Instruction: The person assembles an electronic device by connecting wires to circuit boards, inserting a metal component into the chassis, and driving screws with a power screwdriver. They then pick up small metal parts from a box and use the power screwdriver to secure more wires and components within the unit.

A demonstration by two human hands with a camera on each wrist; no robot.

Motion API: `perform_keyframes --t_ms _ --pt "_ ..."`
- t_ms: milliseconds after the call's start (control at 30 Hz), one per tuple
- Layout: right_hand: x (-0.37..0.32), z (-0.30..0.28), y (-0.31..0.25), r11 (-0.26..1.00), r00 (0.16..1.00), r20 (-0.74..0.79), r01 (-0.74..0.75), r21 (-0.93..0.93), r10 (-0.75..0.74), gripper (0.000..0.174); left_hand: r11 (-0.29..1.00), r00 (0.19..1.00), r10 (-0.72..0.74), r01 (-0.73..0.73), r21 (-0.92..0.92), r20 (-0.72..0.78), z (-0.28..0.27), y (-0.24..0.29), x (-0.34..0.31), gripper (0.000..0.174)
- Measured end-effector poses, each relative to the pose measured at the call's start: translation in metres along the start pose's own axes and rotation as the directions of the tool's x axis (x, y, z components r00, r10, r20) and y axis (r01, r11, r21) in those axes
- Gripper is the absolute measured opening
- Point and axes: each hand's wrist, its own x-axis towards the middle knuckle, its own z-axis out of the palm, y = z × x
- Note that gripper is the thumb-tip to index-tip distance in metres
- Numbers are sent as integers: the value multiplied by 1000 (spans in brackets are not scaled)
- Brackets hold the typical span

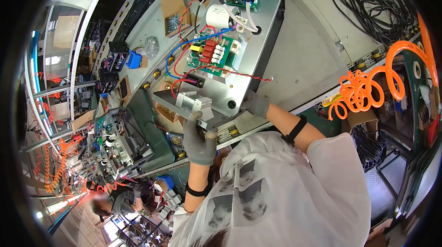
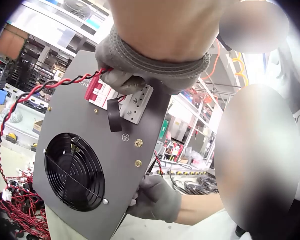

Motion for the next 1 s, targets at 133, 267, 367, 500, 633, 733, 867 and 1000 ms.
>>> perform_keyframes --t_ms 133,267,367,500,633,733,867,1000 --pt "7 -4 8 999 999 45 29 42 -30 66 996 997 38 -44 -81 -71 7 -6 -1 58" --pt "4 -6 -3 1000 996 94 -7 18 5 66 994 991 105 -108 -26 -89 7 -6 4 59" --pt "15 -17 10 990 988 91 -128 56 122 67 989 984 148 -147 19 -99 6 -7 6 58" --pt "15 -16 6 992 983 165 -90 91 74 68 987 979 151 -141 80 -135 5 0 7 50" --pt "10 -4 -13 984 971 203 -146 106 122 68 992 981 122 -119 31 -153 8 -1 7 49" --pt "8 -10 -14 986 973 180 -157 62 144 67 990 979 136 -129 55 -150 7 -4 8 49" --pt "8 -3 -28 978 992 29 -115 -173 122 65 988 979 150 -142 66 -135 5 -6 7 49" --pt "-5 3 -32 939 999 18 -35 -343 44 65 979 965 201 -192 68 -170 8 -6 7 53"
